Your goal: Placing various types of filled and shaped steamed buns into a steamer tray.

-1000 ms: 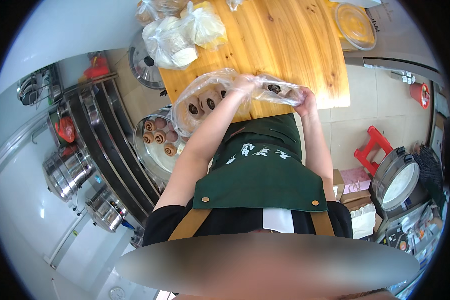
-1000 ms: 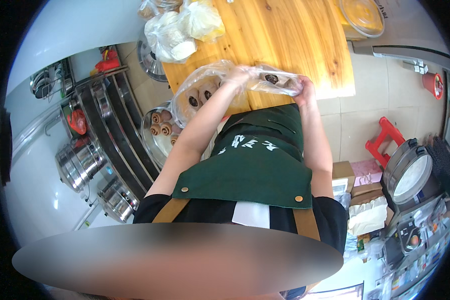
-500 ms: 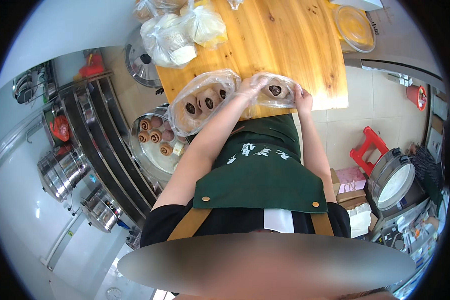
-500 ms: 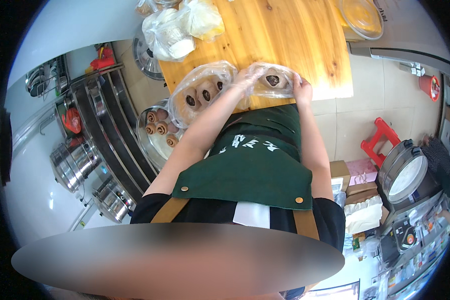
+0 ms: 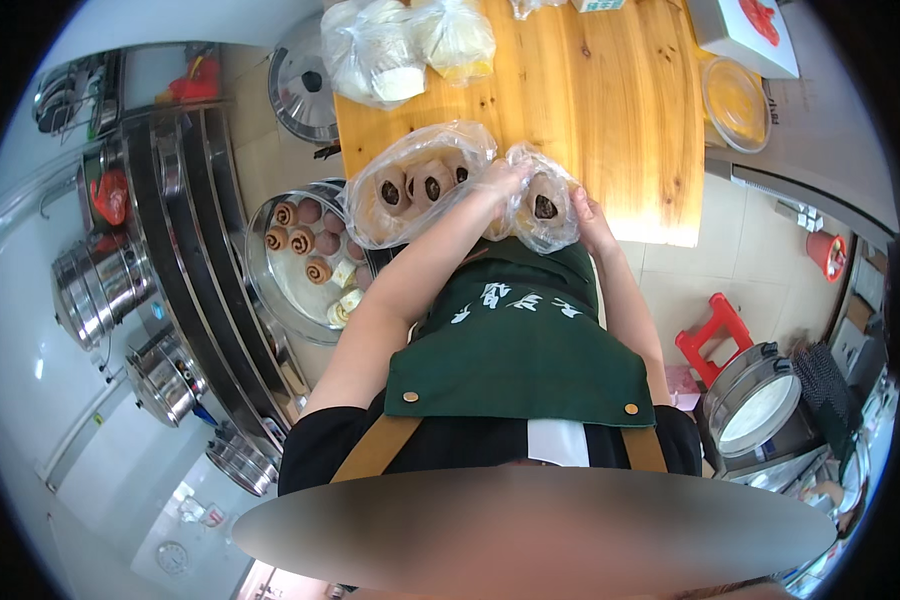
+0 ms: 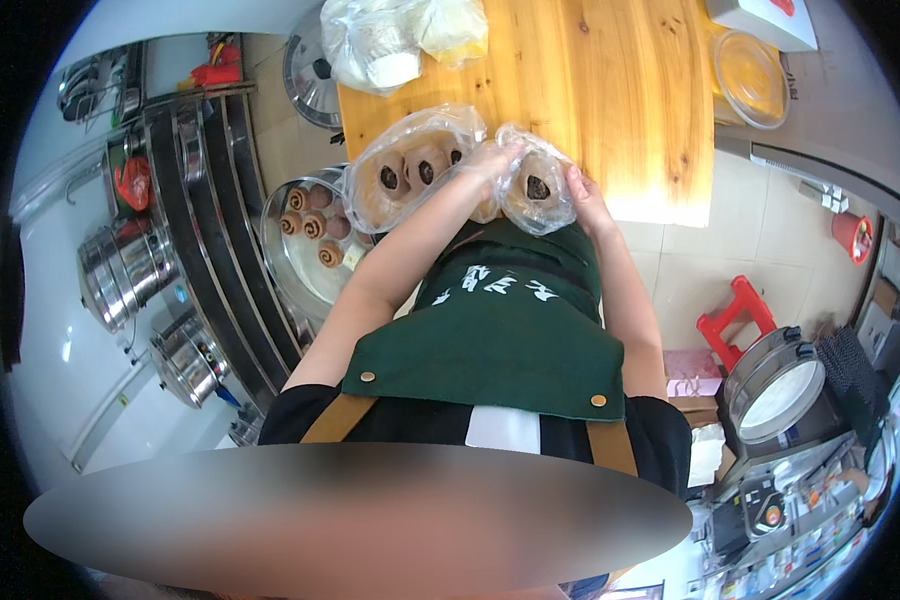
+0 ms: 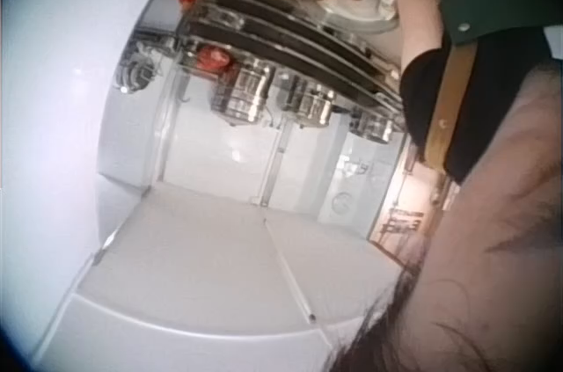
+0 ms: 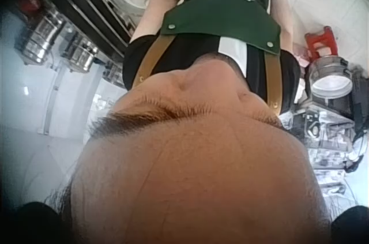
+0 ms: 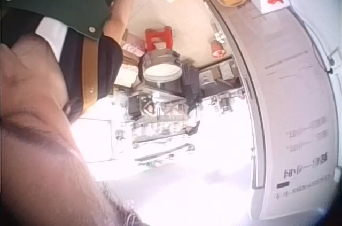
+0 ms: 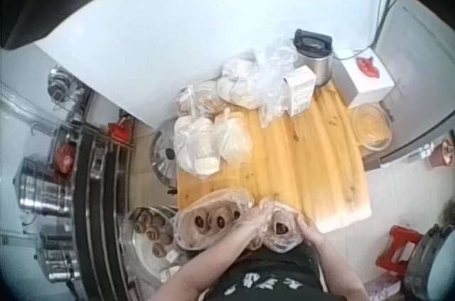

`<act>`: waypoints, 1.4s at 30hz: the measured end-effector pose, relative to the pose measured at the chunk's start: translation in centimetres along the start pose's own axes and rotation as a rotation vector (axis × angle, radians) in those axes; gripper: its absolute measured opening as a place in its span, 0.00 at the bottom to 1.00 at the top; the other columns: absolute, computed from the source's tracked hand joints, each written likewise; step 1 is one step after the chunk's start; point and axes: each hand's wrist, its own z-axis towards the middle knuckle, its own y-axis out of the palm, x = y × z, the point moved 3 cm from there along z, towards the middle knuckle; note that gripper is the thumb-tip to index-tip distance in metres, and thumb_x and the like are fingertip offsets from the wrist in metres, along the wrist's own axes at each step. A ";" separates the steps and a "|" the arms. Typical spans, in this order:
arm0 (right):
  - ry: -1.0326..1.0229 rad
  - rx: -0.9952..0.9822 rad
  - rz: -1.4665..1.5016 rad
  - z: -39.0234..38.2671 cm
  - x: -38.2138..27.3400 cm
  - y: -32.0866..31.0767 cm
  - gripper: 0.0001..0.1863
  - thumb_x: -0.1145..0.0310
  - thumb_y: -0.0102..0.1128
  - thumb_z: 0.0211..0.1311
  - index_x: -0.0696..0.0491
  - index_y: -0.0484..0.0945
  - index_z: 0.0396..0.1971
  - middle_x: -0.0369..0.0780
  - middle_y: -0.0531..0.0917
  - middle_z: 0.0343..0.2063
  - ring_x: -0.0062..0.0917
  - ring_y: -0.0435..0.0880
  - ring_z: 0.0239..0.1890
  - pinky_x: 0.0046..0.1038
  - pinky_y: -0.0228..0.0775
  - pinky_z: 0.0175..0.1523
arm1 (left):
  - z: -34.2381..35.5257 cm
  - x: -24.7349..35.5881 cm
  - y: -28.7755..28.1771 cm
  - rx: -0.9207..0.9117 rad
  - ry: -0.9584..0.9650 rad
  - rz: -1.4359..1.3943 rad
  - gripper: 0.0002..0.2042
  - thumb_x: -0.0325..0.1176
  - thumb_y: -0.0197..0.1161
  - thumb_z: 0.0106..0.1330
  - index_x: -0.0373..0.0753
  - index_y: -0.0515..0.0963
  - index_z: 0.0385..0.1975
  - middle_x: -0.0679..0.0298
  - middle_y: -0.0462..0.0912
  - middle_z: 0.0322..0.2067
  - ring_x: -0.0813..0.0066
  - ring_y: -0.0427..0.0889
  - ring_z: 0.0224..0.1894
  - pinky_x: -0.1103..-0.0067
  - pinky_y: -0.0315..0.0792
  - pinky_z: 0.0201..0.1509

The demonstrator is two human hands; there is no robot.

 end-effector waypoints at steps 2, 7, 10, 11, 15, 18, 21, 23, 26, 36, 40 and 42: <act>0.068 -0.160 0.058 -0.5 -0.9 1.6 0.36 0.47 0.58 0.52 0.61 0.65 0.51 0.41 0.73 0.47 0.26 0.70 0.50 0.27 0.60 0.55 | -0.5 -0.3 -0.5 -0.018 -0.058 -0.281 0.17 0.38 0.56 0.60 0.32 0.72 0.44 0.59 0.77 0.39 0.71 0.76 0.37 0.77 0.70 0.42; 0.103 -0.419 -0.008 -1.3 -3.8 4.5 0.41 0.57 0.68 0.43 0.60 0.59 0.55 0.40 0.70 0.50 0.27 0.67 0.53 0.28 0.57 0.58 | -4.1 1.2 -2.7 -0.121 -0.020 -0.434 0.13 0.33 0.54 0.61 0.33 0.73 0.43 0.61 0.77 0.37 0.74 0.76 0.37 0.80 0.71 0.40; 0.131 -0.533 0.024 -0.6 -4.7 5.7 0.42 0.59 0.70 0.40 0.60 0.59 0.55 0.40 0.70 0.51 0.26 0.67 0.53 0.28 0.57 0.59 | -6.5 2.0 -5.3 -0.188 0.122 -0.408 0.12 0.31 0.54 0.61 0.34 0.73 0.42 0.63 0.78 0.36 0.77 0.77 0.36 0.82 0.71 0.39; 0.125 -0.606 0.027 -0.5 -5.3 6.3 0.43 0.58 0.70 0.39 0.60 0.59 0.55 0.40 0.70 0.51 0.26 0.67 0.53 0.28 0.57 0.59 | -7.2 2.1 -6.0 -0.168 0.126 -0.427 0.12 0.31 0.54 0.61 0.34 0.73 0.42 0.63 0.78 0.36 0.77 0.77 0.36 0.82 0.71 0.39; 0.161 -0.811 0.014 -0.4 -6.8 9.1 0.50 0.55 0.74 0.30 0.60 0.58 0.55 0.41 0.68 0.52 0.28 0.66 0.54 0.27 0.56 0.59 | -8.0 1.1 -8.7 -0.048 0.194 -0.608 0.09 0.31 0.55 0.60 0.35 0.74 0.38 0.65 0.78 0.33 0.80 0.76 0.34 0.83 0.70 0.36; 0.168 -0.911 0.033 -0.6 -6.9 11.7 0.56 0.52 0.76 0.23 0.60 0.56 0.56 0.43 0.66 0.53 0.31 0.66 0.55 0.29 0.57 0.59 | -7.9 -0.8 -10.2 -0.001 0.220 -0.630 0.07 0.31 0.57 0.59 0.36 0.75 0.34 0.66 0.78 0.30 0.81 0.75 0.32 0.84 0.70 0.35; 0.247 -0.859 0.166 -0.6 -5.9 14.1 0.56 0.50 0.76 0.24 0.59 0.57 0.56 0.44 0.67 0.52 0.35 0.66 0.54 0.35 0.59 0.58 | -8.2 -2.8 -11.0 0.031 0.216 -0.615 0.06 0.32 0.59 0.58 0.37 0.75 0.31 0.67 0.77 0.27 0.82 0.74 0.30 0.85 0.69 0.34; 0.314 -0.802 0.188 -0.4 -4.8 15.6 0.55 0.49 0.75 0.25 0.58 0.57 0.56 0.43 0.68 0.52 0.35 0.67 0.54 0.36 0.60 0.58 | -8.1 -4.8 -11.7 0.098 0.225 -0.556 0.07 0.31 0.55 0.60 0.40 0.73 0.35 0.72 0.74 0.27 0.84 0.71 0.28 0.85 0.67 0.32; 0.292 -0.697 0.240 0.2 -3.3 18.0 0.50 0.49 0.73 0.32 0.56 0.58 0.56 0.42 0.69 0.50 0.34 0.69 0.52 0.37 0.64 0.55 | -10.0 -7.0 -13.7 0.186 0.304 -0.696 0.12 0.28 0.54 0.59 0.38 0.70 0.43 0.70 0.73 0.32 0.83 0.71 0.32 0.85 0.68 0.37; 0.206 -0.931 -0.067 -2.9 -1.8 29.1 0.36 0.63 0.68 0.44 0.58 0.62 0.53 0.39 0.71 0.48 0.28 0.69 0.51 0.31 0.60 0.56 | -22.4 -8.0 -20.3 0.860 0.734 -0.296 0.22 0.30 0.64 0.50 0.33 0.67 0.46 0.65 0.74 0.38 0.78 0.72 0.39 0.81 0.67 0.46; 0.240 -1.006 -0.182 -4.0 -0.1 31.2 0.31 0.66 0.68 0.44 0.57 0.66 0.49 0.36 0.74 0.44 0.23 0.72 0.46 0.27 0.63 0.52 | -21.8 -9.0 -20.9 0.506 0.644 -0.286 0.21 0.31 0.66 0.50 0.31 0.69 0.43 0.65 0.75 0.35 0.82 0.74 0.36 0.83 0.70 0.41; 0.259 -1.008 -0.215 -3.6 1.5 31.3 0.26 0.66 0.67 0.45 0.57 0.69 0.46 0.36 0.75 0.41 0.22 0.74 0.43 0.26 0.65 0.50 | -21.2 -10.9 -21.2 0.505 0.700 -0.420 0.21 0.31 0.66 0.50 0.31 0.69 0.43 0.65 0.75 0.34 0.83 0.74 0.34 0.83 0.71 0.39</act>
